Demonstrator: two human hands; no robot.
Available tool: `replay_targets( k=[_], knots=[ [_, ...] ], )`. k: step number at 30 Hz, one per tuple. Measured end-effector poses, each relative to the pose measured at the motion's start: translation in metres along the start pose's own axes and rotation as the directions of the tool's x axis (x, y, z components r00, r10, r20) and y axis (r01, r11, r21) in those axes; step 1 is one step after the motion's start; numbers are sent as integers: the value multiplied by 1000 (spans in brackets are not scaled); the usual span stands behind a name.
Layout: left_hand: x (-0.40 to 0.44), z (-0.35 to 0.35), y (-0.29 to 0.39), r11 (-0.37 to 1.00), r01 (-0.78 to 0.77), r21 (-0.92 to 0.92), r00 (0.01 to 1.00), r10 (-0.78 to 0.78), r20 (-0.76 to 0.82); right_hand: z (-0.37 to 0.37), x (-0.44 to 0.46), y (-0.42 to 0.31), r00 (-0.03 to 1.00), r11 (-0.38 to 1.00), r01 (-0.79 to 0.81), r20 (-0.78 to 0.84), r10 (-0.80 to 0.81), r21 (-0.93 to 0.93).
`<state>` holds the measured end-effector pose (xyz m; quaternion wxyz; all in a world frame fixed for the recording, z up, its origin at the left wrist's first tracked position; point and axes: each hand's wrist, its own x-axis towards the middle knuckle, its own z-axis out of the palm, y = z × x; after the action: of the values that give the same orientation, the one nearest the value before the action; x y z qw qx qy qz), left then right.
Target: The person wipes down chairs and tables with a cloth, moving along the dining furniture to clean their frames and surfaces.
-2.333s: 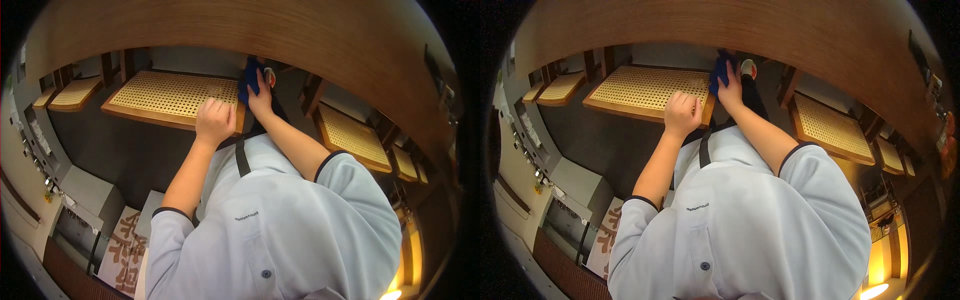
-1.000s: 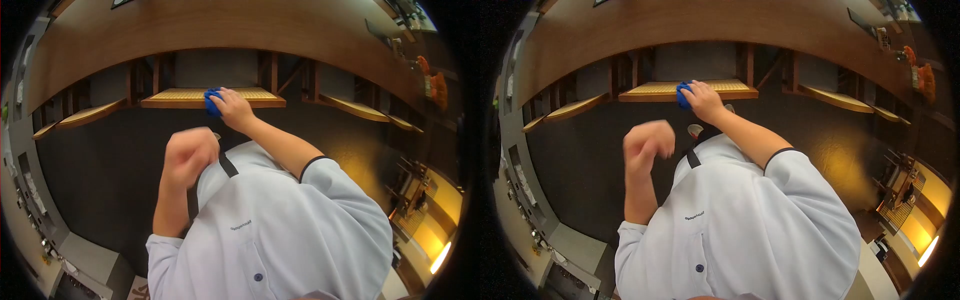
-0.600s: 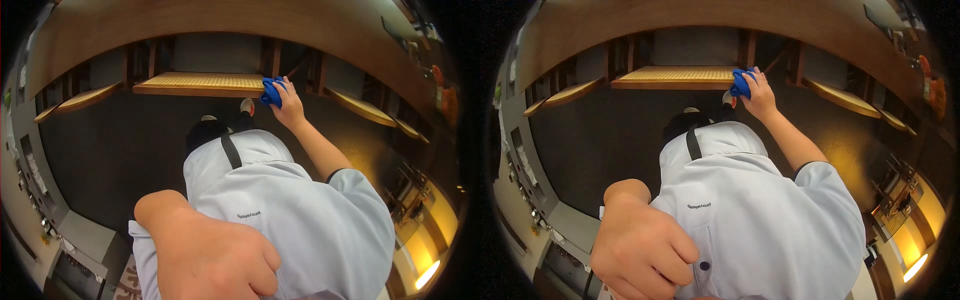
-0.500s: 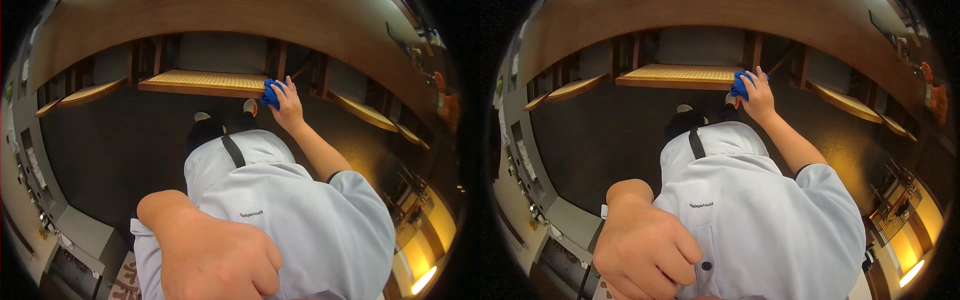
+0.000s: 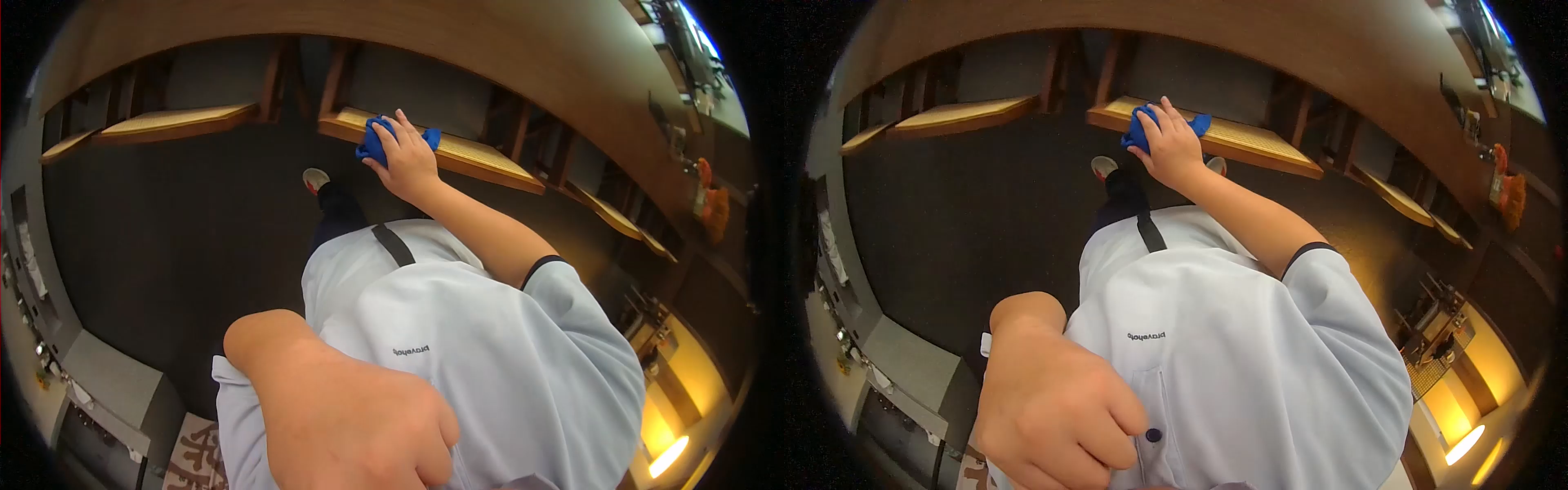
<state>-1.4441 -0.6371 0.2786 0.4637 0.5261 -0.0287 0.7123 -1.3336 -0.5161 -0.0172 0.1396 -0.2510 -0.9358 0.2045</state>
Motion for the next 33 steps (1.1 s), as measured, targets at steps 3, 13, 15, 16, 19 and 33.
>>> replay_targets(
  k=[3, 13, 15, 16, 19, 33],
  knots=[
    [-31, -14, 47, 996, -33, 78, 999, 36, -41, 30, 34, -35, 1000, 1000, 2, -22, -2, -10],
    [-107, -127, 125, 551, 524, 649, 852, -350, -390, 53, 142, -50, 835, 681, -532, 446, 323, 504],
    [-132, -155, 104, 470, 811, 348, 543, -387, -745, 85, 154, -6, 826, 437, -560, 510, 239, 703],
    [-142, -169, 91, 370, 908, 196, 341, -382, -859, 77, 168, -6, 843, 521, -529, 489, 226, 670],
    [-206, -216, 32, 331, 942, -54, 83, -388, -918, 99, 186, 3, 869, 649, -435, 481, 119, 624],
    [-319, -310, -135, 352, 770, -532, -432, -327, -841, 192, 195, 87, 789, 884, 392, 402, -465, 253]
  ],
)
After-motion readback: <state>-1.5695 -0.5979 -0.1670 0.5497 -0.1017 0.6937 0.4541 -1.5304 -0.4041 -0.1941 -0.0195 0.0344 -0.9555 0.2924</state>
